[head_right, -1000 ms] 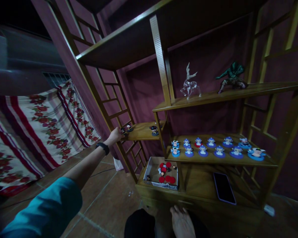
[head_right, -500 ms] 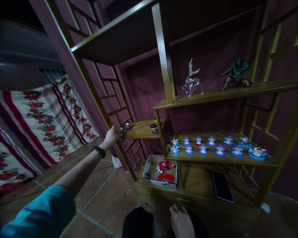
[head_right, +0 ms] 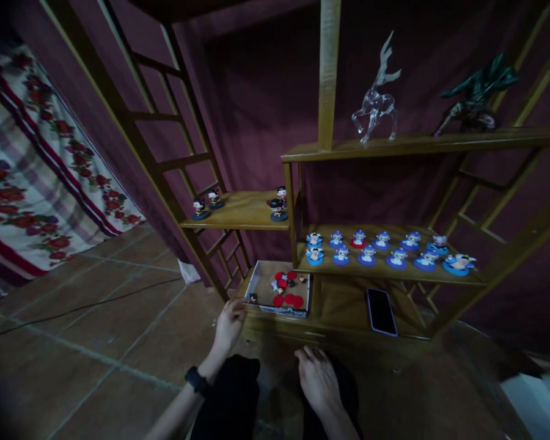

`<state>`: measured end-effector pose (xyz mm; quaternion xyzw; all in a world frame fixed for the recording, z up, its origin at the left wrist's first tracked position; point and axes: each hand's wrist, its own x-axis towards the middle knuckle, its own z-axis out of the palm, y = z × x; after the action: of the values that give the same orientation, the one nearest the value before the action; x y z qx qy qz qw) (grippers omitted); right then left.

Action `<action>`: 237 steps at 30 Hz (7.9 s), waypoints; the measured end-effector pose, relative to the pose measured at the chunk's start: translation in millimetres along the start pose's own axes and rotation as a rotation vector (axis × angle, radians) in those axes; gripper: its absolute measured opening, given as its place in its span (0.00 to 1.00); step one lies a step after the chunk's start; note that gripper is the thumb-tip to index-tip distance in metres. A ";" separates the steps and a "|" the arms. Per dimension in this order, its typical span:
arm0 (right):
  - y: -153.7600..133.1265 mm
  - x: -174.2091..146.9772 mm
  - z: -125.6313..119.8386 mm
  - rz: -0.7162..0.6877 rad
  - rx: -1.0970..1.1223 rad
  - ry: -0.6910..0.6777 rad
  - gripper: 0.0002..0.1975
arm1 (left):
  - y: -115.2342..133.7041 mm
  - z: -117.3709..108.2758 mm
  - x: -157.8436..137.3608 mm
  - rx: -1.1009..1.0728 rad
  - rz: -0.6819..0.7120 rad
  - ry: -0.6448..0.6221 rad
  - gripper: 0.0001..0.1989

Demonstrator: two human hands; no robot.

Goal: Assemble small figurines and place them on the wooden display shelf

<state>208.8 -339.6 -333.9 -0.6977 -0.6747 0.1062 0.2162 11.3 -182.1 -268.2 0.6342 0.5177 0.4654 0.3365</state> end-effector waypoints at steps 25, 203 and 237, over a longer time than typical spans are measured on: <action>40.8 262.0 104.6 0.187 0.189 0.067 0.12 | -93.7 60.9 119.4 -0.939 -0.755 0.092 0.12; -15.8 151.8 49.7 0.331 1.855 -0.095 0.18 | -40.4 60.9 25.9 -0.452 -0.197 -0.167 0.20; -69.7 70.8 -87.4 0.104 1.522 0.223 0.20 | 132.6 -11.2 -6.0 -0.269 0.130 -0.142 0.20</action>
<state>189.6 -283.8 -215.4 -0.3942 -0.3565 0.4800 0.6980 46.2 -220.0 -145.3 0.6468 0.3836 0.5054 0.4231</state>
